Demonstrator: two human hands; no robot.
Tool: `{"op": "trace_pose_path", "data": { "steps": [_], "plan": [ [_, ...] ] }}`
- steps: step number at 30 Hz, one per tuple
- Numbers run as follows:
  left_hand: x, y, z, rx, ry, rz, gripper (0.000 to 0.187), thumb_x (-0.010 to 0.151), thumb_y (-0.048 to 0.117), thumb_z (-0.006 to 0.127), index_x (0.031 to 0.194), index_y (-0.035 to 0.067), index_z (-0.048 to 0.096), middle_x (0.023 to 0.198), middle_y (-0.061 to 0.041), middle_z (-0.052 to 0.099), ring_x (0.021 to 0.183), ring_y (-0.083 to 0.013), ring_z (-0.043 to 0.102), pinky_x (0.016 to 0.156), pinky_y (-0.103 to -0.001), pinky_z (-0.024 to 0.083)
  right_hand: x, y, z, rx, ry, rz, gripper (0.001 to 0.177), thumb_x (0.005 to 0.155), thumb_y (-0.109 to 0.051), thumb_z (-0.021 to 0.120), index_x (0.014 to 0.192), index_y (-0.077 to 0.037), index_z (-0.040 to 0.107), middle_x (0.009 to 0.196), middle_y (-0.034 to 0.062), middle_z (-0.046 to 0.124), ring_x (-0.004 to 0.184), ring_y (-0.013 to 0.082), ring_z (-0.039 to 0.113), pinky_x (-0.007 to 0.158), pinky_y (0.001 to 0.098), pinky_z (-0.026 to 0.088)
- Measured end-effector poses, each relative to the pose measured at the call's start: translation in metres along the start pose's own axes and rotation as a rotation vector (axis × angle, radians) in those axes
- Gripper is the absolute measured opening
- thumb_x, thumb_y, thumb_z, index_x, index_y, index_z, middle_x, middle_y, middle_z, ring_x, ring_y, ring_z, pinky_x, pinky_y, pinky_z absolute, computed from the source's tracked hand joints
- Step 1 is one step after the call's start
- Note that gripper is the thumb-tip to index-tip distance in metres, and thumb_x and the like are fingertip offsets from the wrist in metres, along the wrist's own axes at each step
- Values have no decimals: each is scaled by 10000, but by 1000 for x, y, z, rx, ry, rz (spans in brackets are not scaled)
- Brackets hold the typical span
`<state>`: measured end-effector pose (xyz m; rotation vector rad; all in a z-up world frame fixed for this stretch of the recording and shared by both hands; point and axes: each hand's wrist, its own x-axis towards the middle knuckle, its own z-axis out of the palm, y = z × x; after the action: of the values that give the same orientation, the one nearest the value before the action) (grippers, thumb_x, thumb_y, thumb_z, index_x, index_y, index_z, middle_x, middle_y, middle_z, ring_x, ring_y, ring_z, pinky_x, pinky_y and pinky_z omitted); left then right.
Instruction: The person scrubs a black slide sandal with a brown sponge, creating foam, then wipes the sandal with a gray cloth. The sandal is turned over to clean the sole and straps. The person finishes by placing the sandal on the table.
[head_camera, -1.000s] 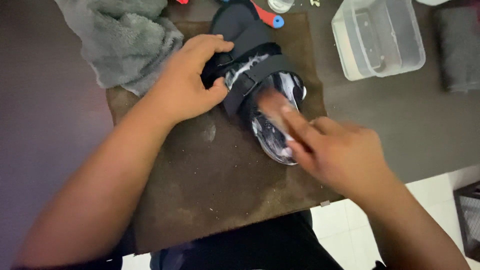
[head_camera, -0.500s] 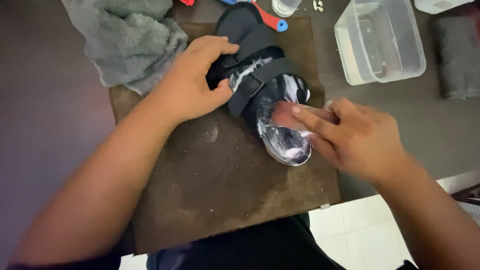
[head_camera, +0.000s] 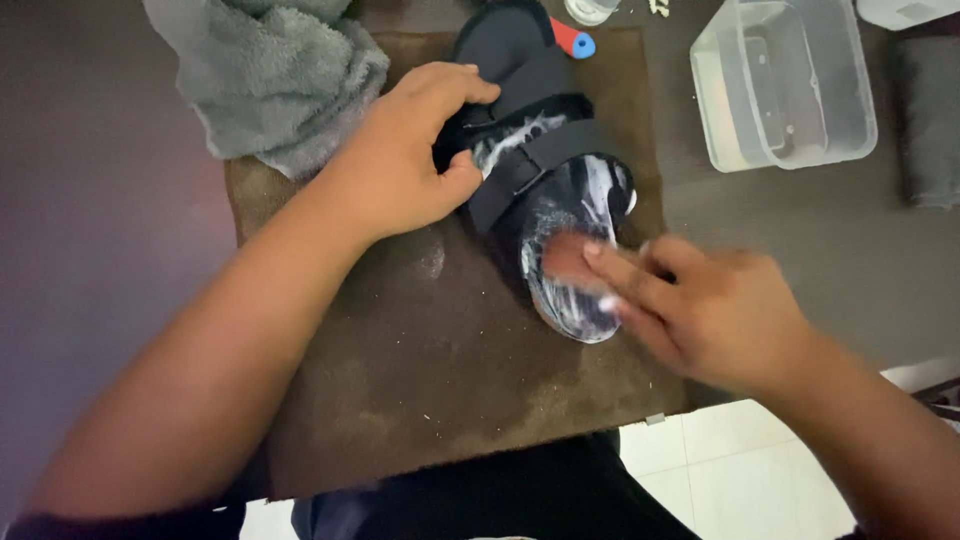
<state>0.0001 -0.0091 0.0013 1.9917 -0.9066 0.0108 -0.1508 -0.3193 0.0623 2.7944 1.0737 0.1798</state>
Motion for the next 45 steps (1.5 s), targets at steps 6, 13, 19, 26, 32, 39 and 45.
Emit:
{"op": "trace_pose_path", "data": {
  "steps": [6,13,19,26,32,39,45],
  "plan": [
    [0,-3,2,-14,11,24,546,834,54,587,1378,38,554,1439,-214,537,1436,-354,449,1148,-489,390,-3,13,-11,534,-306,140,511,954,-439,561,1462,-389,565,949,-71,686,652,115,683,514,317,508],
    [-2,-3,3,2,36,37,536,833,49,583,1370,48,567,1435,-196,552,1433,-335,467,1149,-464,404,2,-2,-7,-219,115,69,547,1053,-304,741,1541,-420,522,875,24,470,578,207,438,448,382,408],
    [-1,-4,3,1,65,102,541,815,51,593,1355,19,571,1394,-236,573,1408,-375,492,1157,-483,399,5,16,-26,469,-479,179,549,902,-498,607,1449,-465,586,754,-80,671,480,159,591,459,365,480],
    [-2,4,-2,-11,1,-22,542,839,54,584,1380,41,562,1476,-218,524,1462,-329,420,1165,-472,371,11,3,-4,113,-146,165,535,1029,-468,531,1550,-434,412,832,-16,549,486,144,512,349,304,430],
    [-4,6,-2,-42,-1,-13,529,854,60,597,1381,54,552,1482,-217,520,1474,-324,415,1168,-459,368,-2,8,-27,550,-381,267,542,909,-420,607,1449,-415,574,820,-91,657,521,136,625,478,324,486],
    [-3,1,2,0,29,35,532,833,43,605,1363,22,566,1434,-208,559,1440,-345,462,1174,-463,389,35,-31,-4,-96,16,277,491,1032,-468,546,1480,-286,631,834,-16,553,451,224,520,341,377,420],
    [-3,7,2,-19,14,-42,526,842,45,586,1367,49,557,1448,-184,537,1459,-328,433,1161,-467,389,-6,-64,-15,-175,-28,200,540,965,-470,554,1436,-227,653,602,-55,546,373,232,445,374,381,365]
  ]
}}
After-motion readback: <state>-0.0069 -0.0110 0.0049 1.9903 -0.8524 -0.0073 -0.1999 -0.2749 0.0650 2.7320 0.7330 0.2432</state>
